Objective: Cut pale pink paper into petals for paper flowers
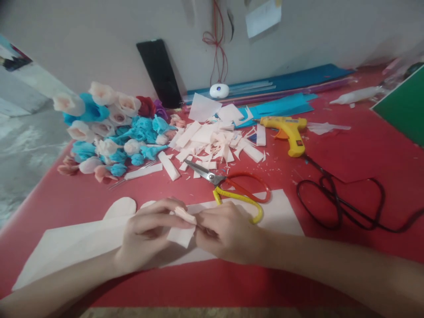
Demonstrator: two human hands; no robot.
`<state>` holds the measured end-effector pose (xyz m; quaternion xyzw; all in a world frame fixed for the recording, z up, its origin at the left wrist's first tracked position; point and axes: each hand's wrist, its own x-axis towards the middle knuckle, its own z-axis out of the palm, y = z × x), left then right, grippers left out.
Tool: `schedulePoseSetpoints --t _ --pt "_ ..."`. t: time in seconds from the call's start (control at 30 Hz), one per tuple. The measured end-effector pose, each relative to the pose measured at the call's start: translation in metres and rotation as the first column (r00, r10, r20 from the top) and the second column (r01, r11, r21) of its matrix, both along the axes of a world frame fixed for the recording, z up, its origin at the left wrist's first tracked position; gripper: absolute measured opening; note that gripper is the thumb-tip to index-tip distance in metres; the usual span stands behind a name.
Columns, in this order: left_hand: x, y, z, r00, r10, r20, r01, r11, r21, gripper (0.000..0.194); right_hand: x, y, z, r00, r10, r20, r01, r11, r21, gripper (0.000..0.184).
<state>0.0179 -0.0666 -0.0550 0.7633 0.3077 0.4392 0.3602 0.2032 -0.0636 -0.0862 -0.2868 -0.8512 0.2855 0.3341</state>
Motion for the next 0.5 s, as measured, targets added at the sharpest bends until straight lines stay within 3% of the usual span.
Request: schedulePoseSetpoints --t 0.37,0.5 --pt "-0.002 -0.001 -0.005 1.0 -0.002 0.029 0.004 0.998 -0.069 0.025 -0.003 -0.002 -0.009 0.999 -0.048 0.002 0.048 0.999 0.011 0.017" --pt "-0.002 -0.001 -0.004 0.997 0.011 0.071 -0.001 0.99 -0.139 0.023 0.0 0.004 0.003 0.997 -0.071 0.015 0.071 0.997 -0.002 0.014"
